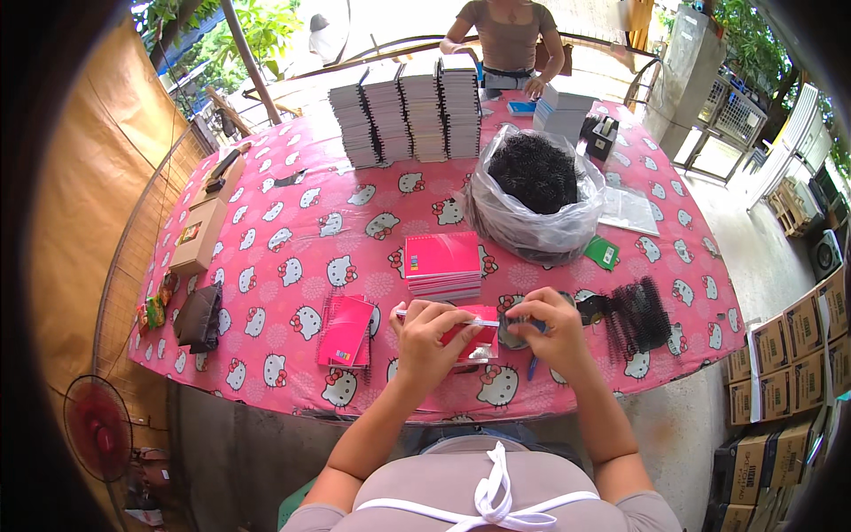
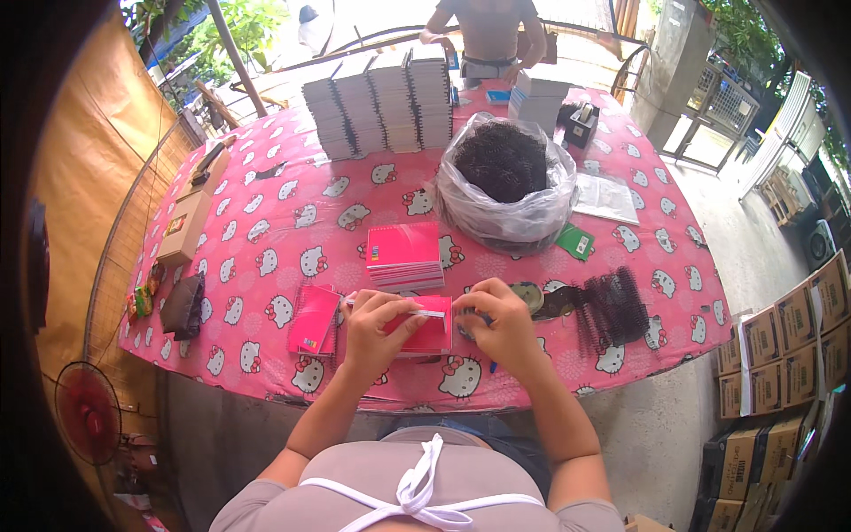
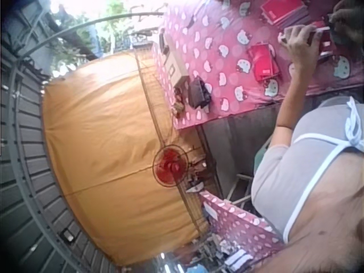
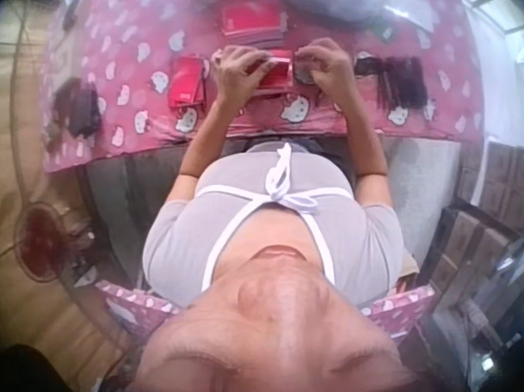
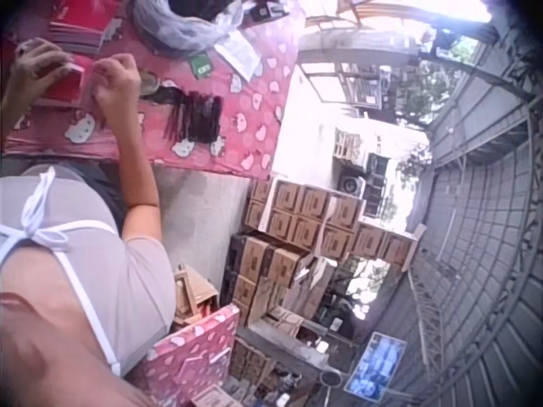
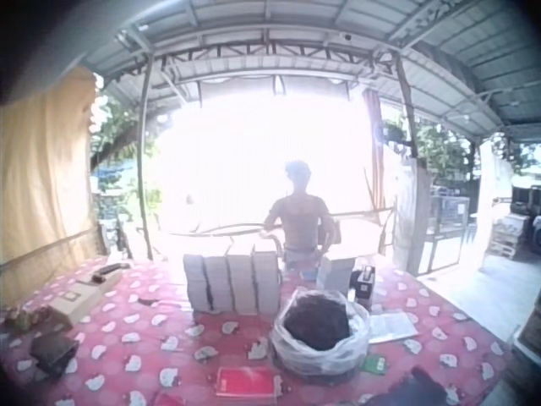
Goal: The person binds spiral notepads by hand, inserting a metal coil through the punched holes of the paper and covers and then using a tool to trim the ends.
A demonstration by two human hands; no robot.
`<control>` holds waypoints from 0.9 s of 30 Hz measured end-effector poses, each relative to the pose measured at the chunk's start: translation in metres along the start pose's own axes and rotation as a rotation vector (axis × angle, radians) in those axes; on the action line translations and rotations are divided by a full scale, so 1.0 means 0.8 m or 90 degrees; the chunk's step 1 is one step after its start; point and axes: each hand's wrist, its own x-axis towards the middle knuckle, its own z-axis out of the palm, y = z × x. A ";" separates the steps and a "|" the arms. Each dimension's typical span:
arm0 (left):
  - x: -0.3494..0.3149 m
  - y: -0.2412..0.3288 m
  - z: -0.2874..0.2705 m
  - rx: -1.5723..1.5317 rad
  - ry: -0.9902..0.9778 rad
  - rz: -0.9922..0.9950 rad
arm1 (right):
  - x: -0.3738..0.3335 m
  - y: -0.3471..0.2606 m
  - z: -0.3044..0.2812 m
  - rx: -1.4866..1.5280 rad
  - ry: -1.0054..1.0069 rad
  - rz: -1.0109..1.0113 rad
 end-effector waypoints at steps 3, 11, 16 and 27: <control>-0.003 0.000 0.002 -0.013 0.012 0.000 | 0.007 0.005 -0.009 0.070 -0.095 0.042; -0.008 -0.006 0.009 -0.024 0.041 -0.022 | 0.012 -0.019 0.008 -0.095 -0.092 -0.016; -0.007 -0.003 0.009 -0.014 0.042 -0.006 | 0.014 -0.024 0.014 -0.195 -0.108 -0.087; -0.012 -0.003 0.009 0.005 0.078 -0.004 | 0.022 -0.042 0.029 -0.196 -0.103 -0.090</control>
